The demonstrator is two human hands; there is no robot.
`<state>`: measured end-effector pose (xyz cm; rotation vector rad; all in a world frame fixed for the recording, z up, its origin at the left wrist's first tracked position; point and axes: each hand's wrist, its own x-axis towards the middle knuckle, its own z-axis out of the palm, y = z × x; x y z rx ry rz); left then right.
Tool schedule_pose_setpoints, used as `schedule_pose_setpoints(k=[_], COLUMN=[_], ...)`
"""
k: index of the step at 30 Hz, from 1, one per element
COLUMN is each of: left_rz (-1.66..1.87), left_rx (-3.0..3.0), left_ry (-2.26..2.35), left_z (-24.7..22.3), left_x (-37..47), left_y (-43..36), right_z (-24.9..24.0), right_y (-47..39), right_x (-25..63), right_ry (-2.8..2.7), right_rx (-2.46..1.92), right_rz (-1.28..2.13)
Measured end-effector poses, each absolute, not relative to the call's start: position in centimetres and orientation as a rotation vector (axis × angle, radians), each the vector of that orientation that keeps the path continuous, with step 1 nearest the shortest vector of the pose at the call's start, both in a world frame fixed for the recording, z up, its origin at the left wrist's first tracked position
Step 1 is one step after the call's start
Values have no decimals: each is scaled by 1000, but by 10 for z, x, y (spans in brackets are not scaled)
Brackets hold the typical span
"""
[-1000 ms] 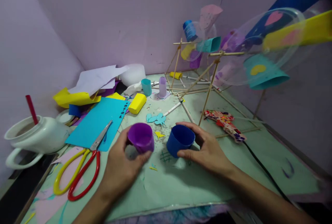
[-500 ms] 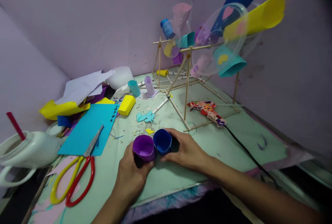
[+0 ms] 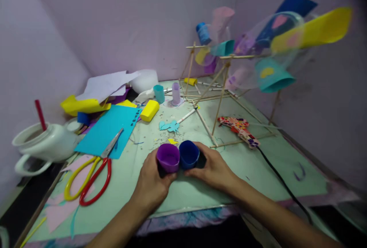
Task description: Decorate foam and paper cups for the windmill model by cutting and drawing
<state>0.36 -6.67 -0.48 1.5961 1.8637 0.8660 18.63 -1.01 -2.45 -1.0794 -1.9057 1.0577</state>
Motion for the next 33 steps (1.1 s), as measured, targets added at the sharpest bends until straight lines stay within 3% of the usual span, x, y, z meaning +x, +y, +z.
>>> schedule_pose_setpoints(k=[24, 28, 33], left_rz=[1085, 1082, 914], left_rx=[1731, 1699, 1730], left_ry=[1697, 1727, 2173], left_z=[-28, -22, 2], left_x=[0, -4, -25], left_y=[-71, -70, -55], right_z=[-24, -24, -13], right_y=[-20, -16, 0], right_x=[183, 188, 186], right_ry=[-1887, -1731, -1383], right_rx=[-1336, -1361, -1122], right_rz=[1001, 1087, 1465])
